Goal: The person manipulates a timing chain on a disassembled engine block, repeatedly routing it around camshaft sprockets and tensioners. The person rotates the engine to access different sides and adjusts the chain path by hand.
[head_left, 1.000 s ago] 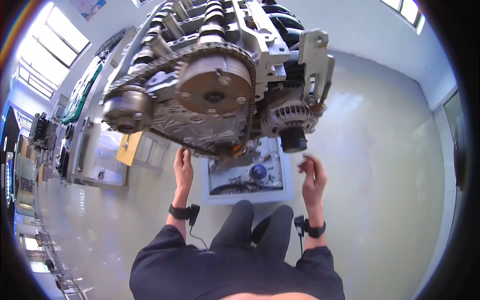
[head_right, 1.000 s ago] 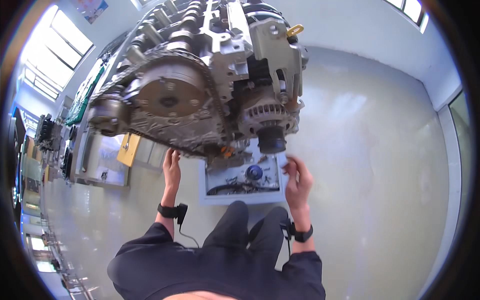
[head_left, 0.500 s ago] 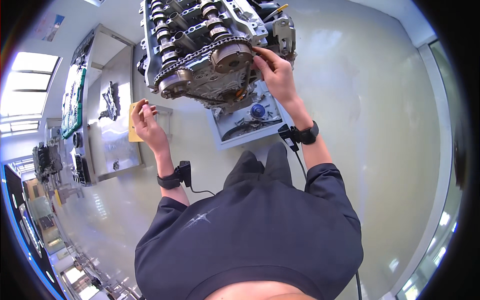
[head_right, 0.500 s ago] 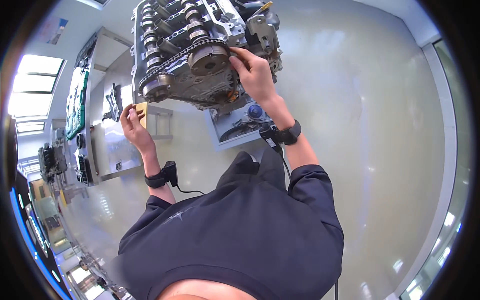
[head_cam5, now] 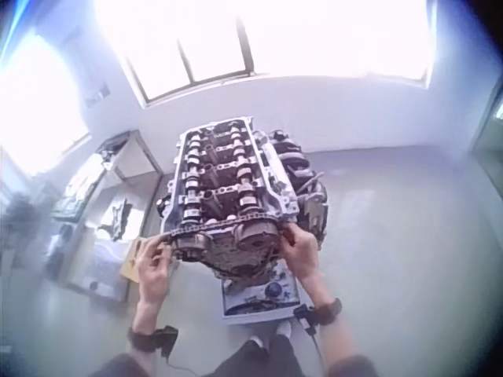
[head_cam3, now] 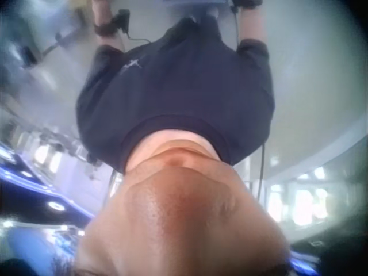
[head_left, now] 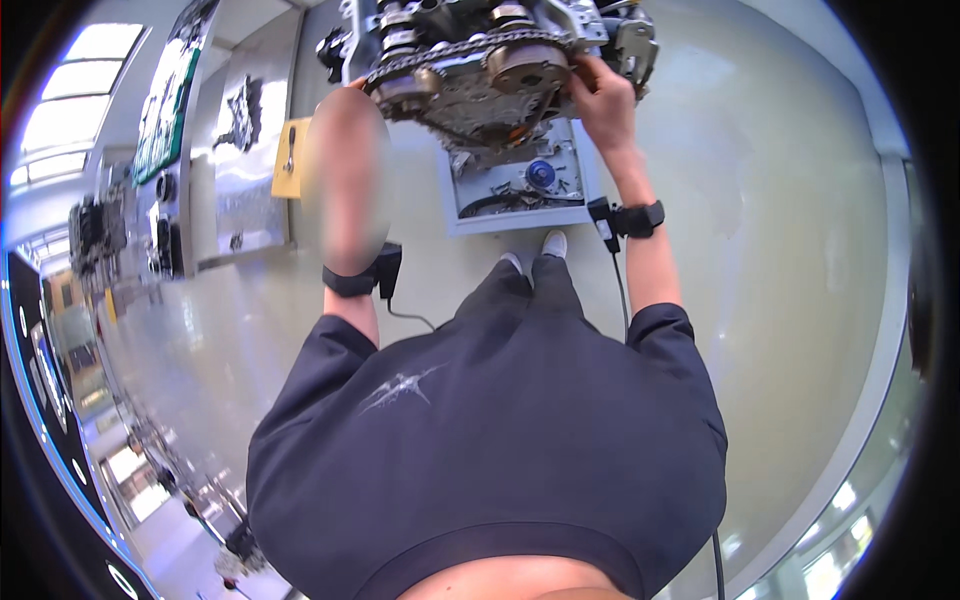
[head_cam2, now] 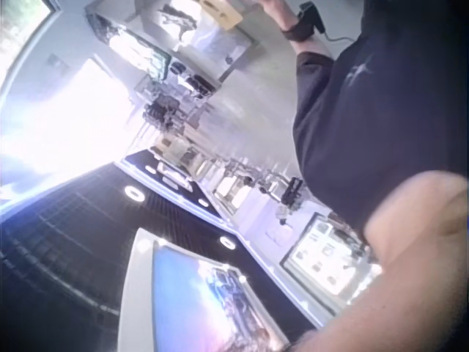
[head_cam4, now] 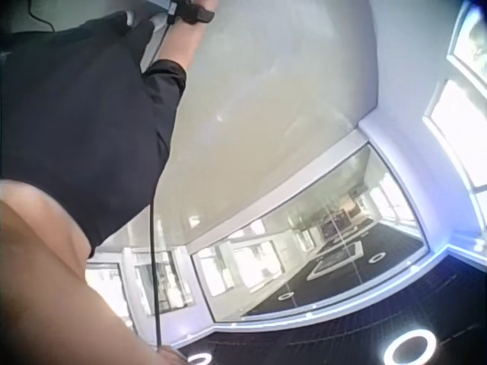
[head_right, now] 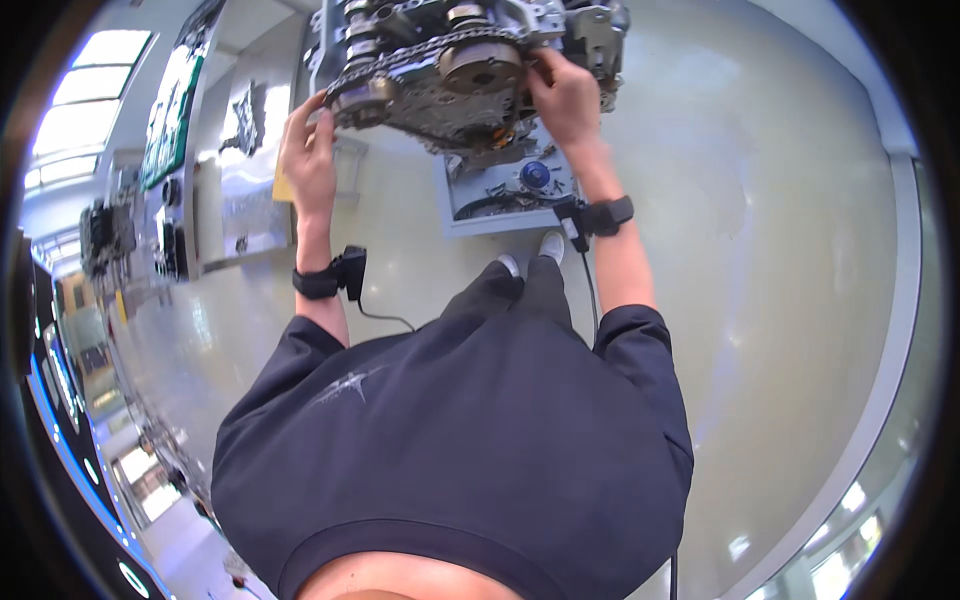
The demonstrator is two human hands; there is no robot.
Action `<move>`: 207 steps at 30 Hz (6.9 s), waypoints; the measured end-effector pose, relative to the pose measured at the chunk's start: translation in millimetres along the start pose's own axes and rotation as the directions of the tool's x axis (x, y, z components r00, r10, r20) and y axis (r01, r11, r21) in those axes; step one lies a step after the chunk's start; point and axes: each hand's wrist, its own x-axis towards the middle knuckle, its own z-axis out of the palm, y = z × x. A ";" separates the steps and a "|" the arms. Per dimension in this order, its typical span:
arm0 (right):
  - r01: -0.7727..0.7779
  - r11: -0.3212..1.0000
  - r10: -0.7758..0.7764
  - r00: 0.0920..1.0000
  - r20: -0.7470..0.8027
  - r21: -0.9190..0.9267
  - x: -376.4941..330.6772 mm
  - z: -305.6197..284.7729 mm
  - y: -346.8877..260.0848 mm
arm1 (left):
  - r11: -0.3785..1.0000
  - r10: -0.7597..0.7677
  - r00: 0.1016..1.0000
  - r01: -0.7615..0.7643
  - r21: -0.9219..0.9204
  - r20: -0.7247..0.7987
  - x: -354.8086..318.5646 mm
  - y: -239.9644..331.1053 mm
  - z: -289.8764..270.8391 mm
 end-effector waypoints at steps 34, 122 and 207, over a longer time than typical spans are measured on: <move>0.298 0.939 -0.272 0.949 0.159 -0.172 17.8 -31.5 -0.7 | 0.777 -0.602 0.782 0.621 -0.108 0.162 -281.6 -238.5 173.7; 0.230 0.968 -0.215 0.966 0.141 -0.102 10.5 -20.2 0.0 | 0.732 -0.674 0.669 0.663 0.158 0.314 -378.6 -274.3 171.7; 0.268 0.963 -0.263 0.887 -0.379 -0.039 -2.0 17.1 23.7 | 0.892 0.202 0.958 -0.265 0.365 0.201 44.6 34.7 22.9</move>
